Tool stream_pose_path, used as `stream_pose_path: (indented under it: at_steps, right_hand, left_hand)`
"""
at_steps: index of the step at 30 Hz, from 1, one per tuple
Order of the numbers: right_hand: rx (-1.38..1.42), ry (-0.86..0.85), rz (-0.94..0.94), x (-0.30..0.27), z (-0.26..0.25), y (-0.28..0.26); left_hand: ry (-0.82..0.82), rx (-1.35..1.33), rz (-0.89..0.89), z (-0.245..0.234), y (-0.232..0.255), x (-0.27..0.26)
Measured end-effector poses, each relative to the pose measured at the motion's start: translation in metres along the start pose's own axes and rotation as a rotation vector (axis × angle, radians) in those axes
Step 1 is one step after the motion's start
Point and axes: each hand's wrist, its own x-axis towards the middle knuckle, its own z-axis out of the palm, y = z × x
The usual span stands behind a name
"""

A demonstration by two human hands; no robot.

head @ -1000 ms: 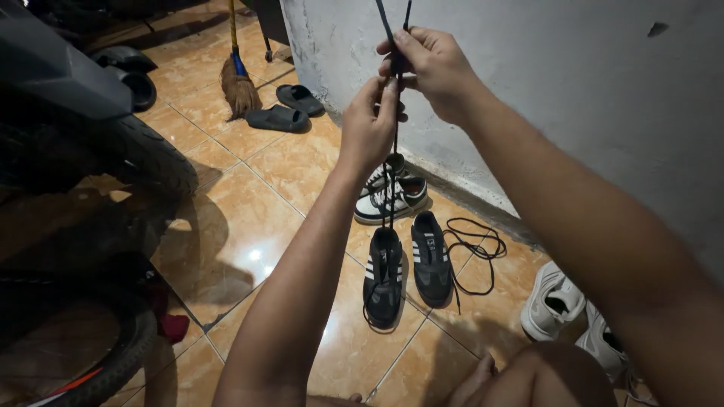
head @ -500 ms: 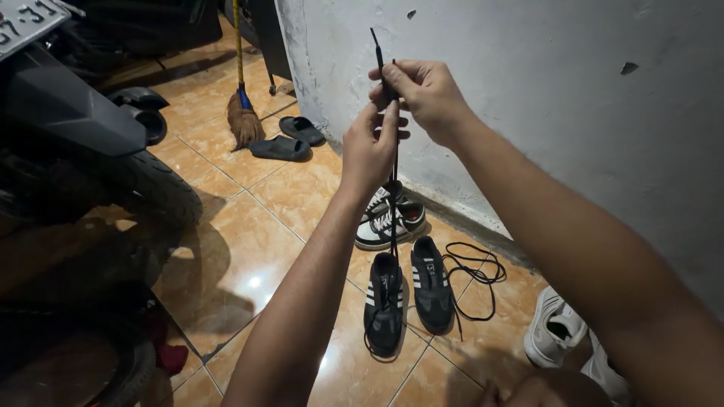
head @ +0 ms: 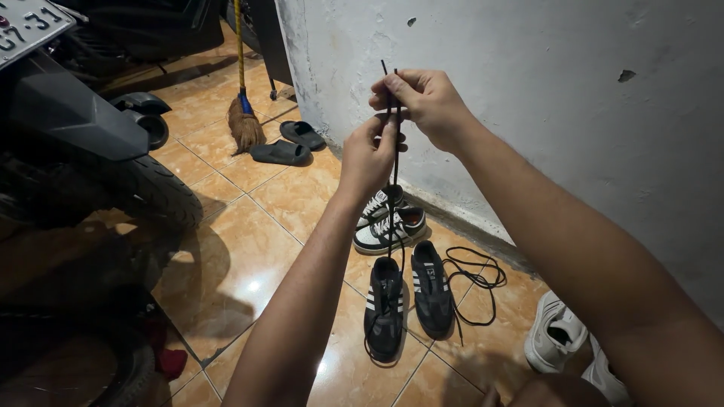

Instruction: The person laces a pair of white and black sneakers, threading the laces through the eyelets and tying them. They then pick up a pair of black sneakers and begin lacing them as well.

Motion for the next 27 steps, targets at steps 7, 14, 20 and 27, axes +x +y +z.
stream_pose_path:
  at_steps: [7,14,20,27]
  right_hand:
    - [0.059,0.05,0.088,0.0,0.007,-0.014]
    - [0.102,0.074,0.164,0.002,0.008,-0.011]
    - [0.205,0.021,0.162,0.009,-0.002,0.003]
    - [0.189,0.05,0.173,0.01,-0.001,0.001]
  left_hand:
    - [-0.059,-0.005,-0.025,0.009,-0.055,-0.038]
    - [-0.096,-0.014,-0.201,0.02,-0.094,-0.072]
    - [-0.125,0.248,-0.078,0.018,-0.174,-0.128]
    - [-0.481,0.554,-0.736,0.015,-0.256,-0.285]
